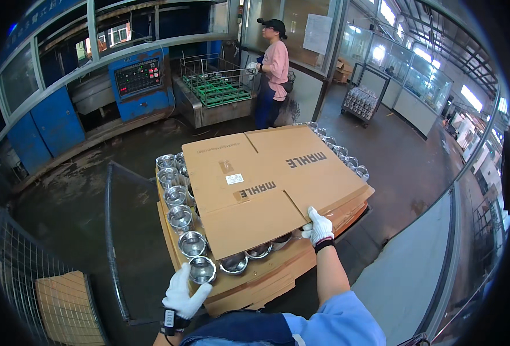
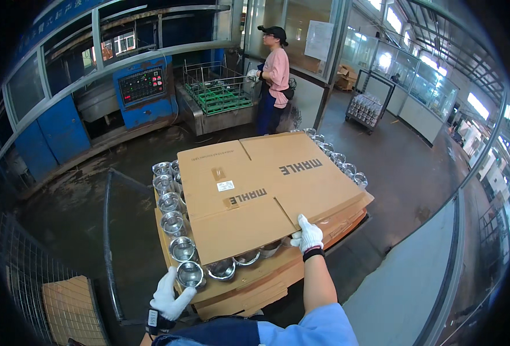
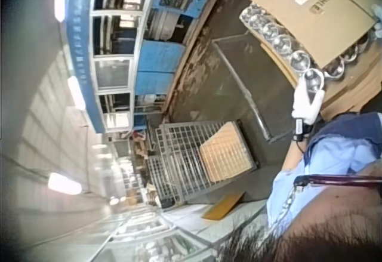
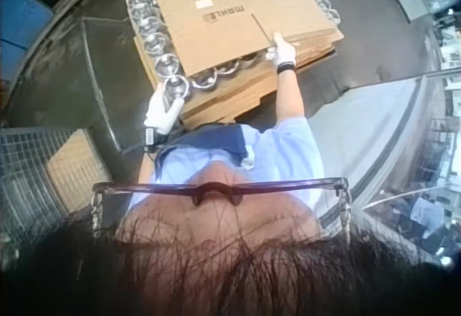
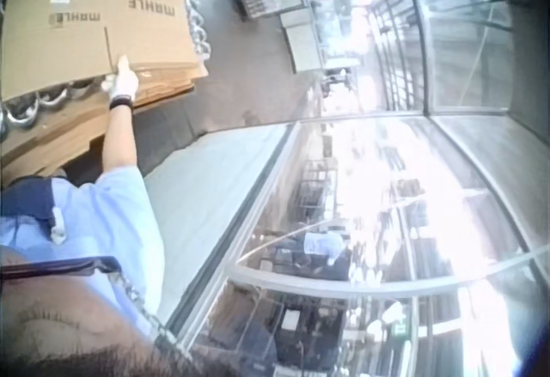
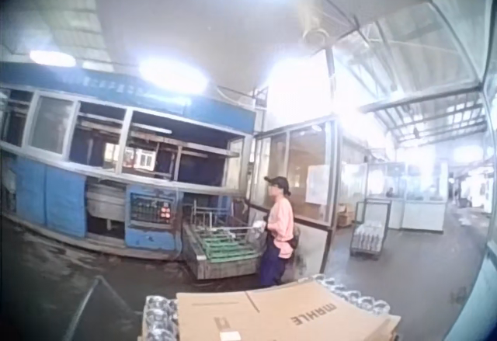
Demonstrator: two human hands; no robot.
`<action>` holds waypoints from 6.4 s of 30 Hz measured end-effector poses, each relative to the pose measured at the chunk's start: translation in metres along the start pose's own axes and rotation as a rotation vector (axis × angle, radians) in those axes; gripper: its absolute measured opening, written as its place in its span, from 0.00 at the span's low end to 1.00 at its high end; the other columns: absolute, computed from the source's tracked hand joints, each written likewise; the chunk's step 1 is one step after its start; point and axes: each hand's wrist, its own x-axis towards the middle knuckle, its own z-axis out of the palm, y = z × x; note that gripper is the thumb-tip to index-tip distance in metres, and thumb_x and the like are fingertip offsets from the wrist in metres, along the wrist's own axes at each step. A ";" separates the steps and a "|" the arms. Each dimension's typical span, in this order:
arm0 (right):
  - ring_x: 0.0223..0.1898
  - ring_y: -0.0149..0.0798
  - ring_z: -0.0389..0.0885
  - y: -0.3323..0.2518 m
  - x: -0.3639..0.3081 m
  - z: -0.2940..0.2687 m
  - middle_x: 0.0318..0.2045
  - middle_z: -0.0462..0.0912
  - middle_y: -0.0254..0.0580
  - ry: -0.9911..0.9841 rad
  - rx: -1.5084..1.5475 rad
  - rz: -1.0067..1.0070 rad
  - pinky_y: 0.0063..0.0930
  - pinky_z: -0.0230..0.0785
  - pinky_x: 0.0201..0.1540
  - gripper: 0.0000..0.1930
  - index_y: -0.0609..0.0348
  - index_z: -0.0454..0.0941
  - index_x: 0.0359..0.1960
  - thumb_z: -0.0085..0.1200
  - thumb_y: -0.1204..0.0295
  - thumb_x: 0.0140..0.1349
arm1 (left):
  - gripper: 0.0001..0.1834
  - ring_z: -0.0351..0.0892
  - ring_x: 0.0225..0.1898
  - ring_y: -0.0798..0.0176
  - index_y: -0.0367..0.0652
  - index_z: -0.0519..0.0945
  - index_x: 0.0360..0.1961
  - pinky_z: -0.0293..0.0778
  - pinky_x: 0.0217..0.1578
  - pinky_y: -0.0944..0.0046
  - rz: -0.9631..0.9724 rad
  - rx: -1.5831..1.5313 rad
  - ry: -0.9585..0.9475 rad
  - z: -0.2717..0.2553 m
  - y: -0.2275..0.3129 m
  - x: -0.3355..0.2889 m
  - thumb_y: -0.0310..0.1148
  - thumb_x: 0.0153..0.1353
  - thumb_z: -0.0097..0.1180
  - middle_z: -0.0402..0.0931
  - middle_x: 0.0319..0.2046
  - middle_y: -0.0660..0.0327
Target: Transferring metal pistons from a washing rack to a storage pallet and preparing cardboard packaging.
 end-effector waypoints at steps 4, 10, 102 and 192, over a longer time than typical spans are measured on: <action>0.15 0.38 0.76 -0.010 -0.001 -0.008 0.26 0.83 0.44 -0.056 0.045 0.015 0.33 0.73 0.14 0.20 0.63 0.82 0.47 0.67 0.57 0.66 | 0.44 0.70 0.60 0.36 0.29 0.69 0.64 0.71 0.61 0.44 0.282 0.220 0.034 0.025 0.031 0.040 0.47 0.55 0.71 0.71 0.57 0.40; 0.15 0.33 0.72 -0.003 0.010 -0.024 0.23 0.79 0.39 -0.159 0.085 0.077 0.30 0.69 0.12 0.16 0.60 0.80 0.43 0.68 0.60 0.67 | 0.43 0.72 0.56 0.38 0.33 0.67 0.64 0.73 0.56 0.44 0.302 0.416 -0.016 0.067 0.056 0.081 0.52 0.55 0.68 0.68 0.55 0.45; 0.45 0.54 0.90 0.117 -0.423 0.485 0.42 0.90 0.52 -0.711 -1.749 0.053 0.49 0.81 0.46 0.32 0.58 0.85 0.49 0.52 0.39 0.65 | 0.27 0.84 0.50 0.41 0.35 0.83 0.54 0.78 0.54 0.50 0.122 0.408 -0.568 -0.386 -0.462 0.132 0.52 0.71 0.56 0.84 0.47 0.41; 0.49 0.54 0.86 -0.055 0.049 0.627 0.45 0.87 0.56 1.024 -1.098 0.545 0.49 0.66 0.58 0.31 0.58 0.82 0.50 0.63 0.47 0.52 | 0.28 0.80 0.52 0.43 0.43 0.79 0.55 0.79 0.52 0.47 1.577 0.206 -1.060 -0.075 -0.081 0.975 0.50 0.60 0.66 0.82 0.45 0.49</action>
